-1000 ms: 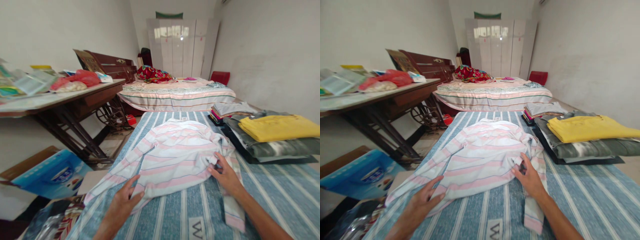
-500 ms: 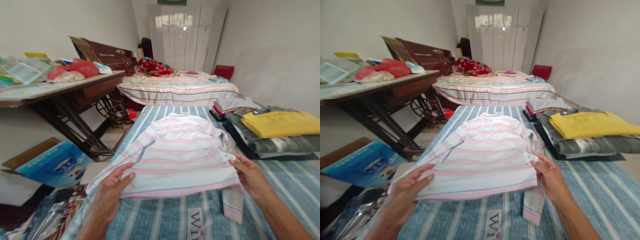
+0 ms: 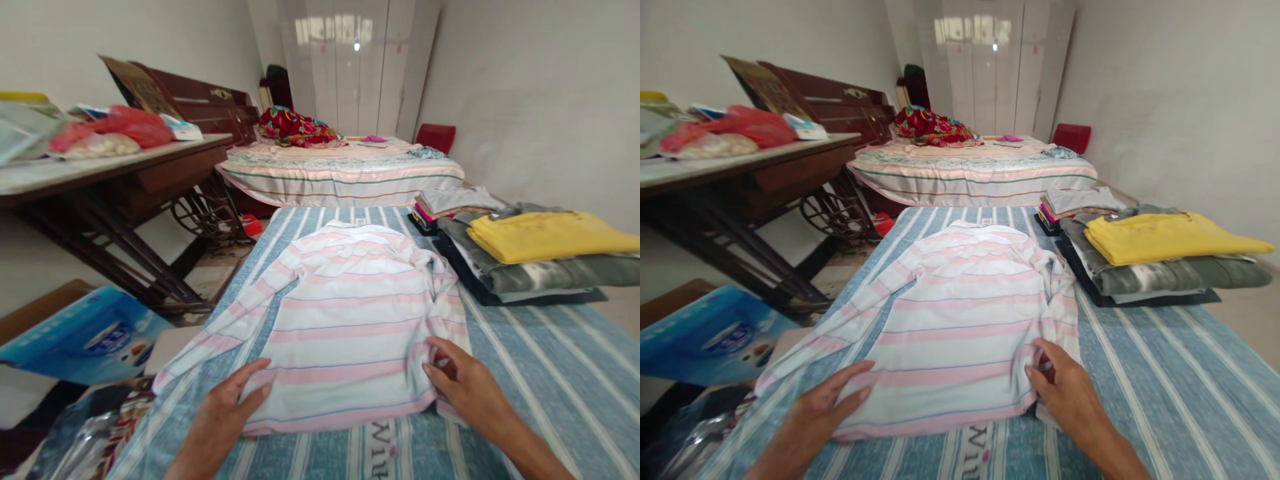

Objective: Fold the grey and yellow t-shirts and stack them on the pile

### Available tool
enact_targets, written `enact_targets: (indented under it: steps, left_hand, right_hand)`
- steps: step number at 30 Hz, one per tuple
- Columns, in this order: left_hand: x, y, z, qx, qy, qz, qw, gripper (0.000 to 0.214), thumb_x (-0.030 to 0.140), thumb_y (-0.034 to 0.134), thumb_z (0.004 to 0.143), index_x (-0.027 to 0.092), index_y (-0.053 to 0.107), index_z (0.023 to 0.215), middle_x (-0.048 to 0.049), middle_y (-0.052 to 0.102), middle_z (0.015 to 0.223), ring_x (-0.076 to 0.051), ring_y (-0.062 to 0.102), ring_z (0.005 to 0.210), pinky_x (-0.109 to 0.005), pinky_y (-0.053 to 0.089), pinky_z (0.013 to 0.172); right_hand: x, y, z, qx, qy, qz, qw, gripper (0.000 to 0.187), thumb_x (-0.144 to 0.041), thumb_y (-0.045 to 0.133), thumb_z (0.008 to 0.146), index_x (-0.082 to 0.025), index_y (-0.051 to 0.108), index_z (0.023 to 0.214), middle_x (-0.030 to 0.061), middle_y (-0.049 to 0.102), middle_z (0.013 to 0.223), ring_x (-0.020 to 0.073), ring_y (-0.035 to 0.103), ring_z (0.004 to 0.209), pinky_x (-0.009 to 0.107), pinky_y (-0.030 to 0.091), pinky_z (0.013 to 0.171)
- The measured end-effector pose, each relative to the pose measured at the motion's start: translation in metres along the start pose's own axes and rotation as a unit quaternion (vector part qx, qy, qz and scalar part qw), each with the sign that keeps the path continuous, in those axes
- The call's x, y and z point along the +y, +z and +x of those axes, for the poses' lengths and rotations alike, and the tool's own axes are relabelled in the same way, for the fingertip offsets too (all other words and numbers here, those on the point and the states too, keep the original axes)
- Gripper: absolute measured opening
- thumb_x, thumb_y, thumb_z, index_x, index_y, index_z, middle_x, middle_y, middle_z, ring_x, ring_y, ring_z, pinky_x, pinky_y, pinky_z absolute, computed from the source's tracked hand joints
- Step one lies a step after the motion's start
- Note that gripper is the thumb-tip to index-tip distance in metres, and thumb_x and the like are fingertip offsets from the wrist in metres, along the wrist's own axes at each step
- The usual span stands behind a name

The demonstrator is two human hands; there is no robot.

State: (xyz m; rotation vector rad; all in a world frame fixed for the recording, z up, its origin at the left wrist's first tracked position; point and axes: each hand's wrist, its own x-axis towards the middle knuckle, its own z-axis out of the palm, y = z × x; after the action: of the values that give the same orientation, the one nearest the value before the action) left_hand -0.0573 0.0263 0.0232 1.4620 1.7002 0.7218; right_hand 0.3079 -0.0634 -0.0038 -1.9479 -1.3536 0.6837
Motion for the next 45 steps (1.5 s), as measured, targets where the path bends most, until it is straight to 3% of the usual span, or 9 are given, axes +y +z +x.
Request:
enact_targets:
  steps: [13,17,21,23,26,31,35,41,45]
  left_hand:
    - [0.013,-0.005,-0.006,0.019,0.001,0.040,0.999,0.044,0.045,0.066,0.063,0.025,0.070,0.103,-0.0031,0.068,0.108,-0.029,0.059,0.107,-0.035,0.043,0.096]
    - [0.012,-0.005,-0.005,0.019,0.006,0.055,0.998,0.042,0.044,0.067,0.061,0.026,0.071,0.099,-0.0021,0.070,0.104,-0.029,0.062,0.101,-0.031,0.048,0.089]
    - [0.011,-0.005,-0.006,0.026,0.012,0.059,0.998,0.041,0.045,0.065,0.063,0.027,0.071,0.099,-0.0012,0.070,0.102,-0.028,0.061,0.101,-0.029,0.048,0.087]
    - [0.011,-0.004,-0.006,0.027,0.011,0.061,0.998,0.039,0.045,0.066,0.063,0.027,0.071,0.098,-0.0009,0.070,0.100,-0.027,0.062,0.100,-0.027,0.049,0.084]
    - [0.012,-0.002,-0.007,0.030,0.011,0.066,0.997,0.040,0.046,0.066,0.063,0.027,0.071,0.097,-0.0014,0.071,0.097,-0.027,0.064,0.094,-0.025,0.052,0.072]
    - [0.013,0.001,-0.009,0.024,-0.013,0.049,0.998,0.044,0.048,0.065,0.062,0.025,0.070,0.100,-0.0031,0.070,0.099,-0.027,0.065,0.090,-0.023,0.052,0.057]
    - [0.008,0.003,-0.007,0.054,0.001,0.038,0.998,0.042,0.047,0.065,0.062,0.025,0.071,0.097,-0.0030,0.070,0.100,-0.028,0.063,0.097,-0.025,0.053,0.065]
    - [0.008,-0.001,-0.003,0.028,-0.008,0.052,0.998,0.043,0.046,0.068,0.058,0.025,0.072,0.096,-0.0035,0.070,0.102,-0.029,0.062,0.099,-0.026,0.053,0.070]
    - [0.012,0.000,-0.006,0.045,0.002,0.051,0.998,0.040,0.045,0.067,0.061,0.025,0.072,0.095,-0.0035,0.070,0.100,-0.028,0.063,0.098,-0.026,0.053,0.073]
  right_hand:
    - [0.033,-0.019,-0.024,0.020,-0.280,-0.264,0.923,0.055,-0.005,0.038,0.075,-0.022,0.050,0.127,0.0072,0.066,0.104,0.0198,0.061,0.093,0.032,0.051,0.080]
    - [0.047,-0.071,-0.002,0.090,-0.244,-0.389,0.884,0.046,-0.004,0.037,0.075,-0.018,0.060,0.113,0.0095,0.066,0.087,0.0230,0.061,0.078,0.036,0.049,0.071]
    - [0.056,-0.116,0.012,0.213,-0.071,-0.544,0.808,0.031,-0.011,0.041,0.079,-0.014,0.069,0.093,0.0171,0.064,0.081,0.0315,0.060,0.073,0.046,0.041,0.066]
    - [0.055,-0.108,0.012,0.210,-0.063,-0.522,0.824,0.026,-0.021,0.045,0.082,-0.014,0.068,0.092,0.0189,0.064,0.090,0.0319,0.061,0.077,0.046,0.042,0.068]
    - [0.049,-0.062,0.007,0.113,-0.129,-0.378,0.910,0.025,-0.032,0.047,0.084,-0.018,0.068,0.088,0.0121,0.066,0.094,0.0264,0.061,0.086,0.040,0.047,0.076]
    - [0.032,0.008,0.007,0.131,-0.152,-0.251,0.947,0.028,-0.019,0.047,0.074,-0.017,0.066,0.094,0.0143,0.059,0.116,0.0305,0.050,0.113,0.048,0.042,0.091]
    - [0.022,0.013,0.011,0.142,-0.161,-0.158,0.964,0.022,-0.015,0.042,0.075,-0.021,0.063,0.077,0.0097,0.063,0.104,0.0256,0.053,0.108,0.045,0.041,0.094]
    - [0.021,0.010,0.005,0.161,-0.138,-0.117,0.970,0.039,-0.021,0.048,0.074,-0.018,0.057,0.112,0.0106,0.061,0.112,0.0288,0.050,0.113,0.050,0.038,0.096]
    - [0.012,0.023,-0.006,0.166,-0.101,-0.028,0.981,0.030,-0.022,0.044,0.077,-0.020,0.059,0.104,0.0075,0.063,0.107,0.0233,0.058,0.102,0.043,0.042,0.094]
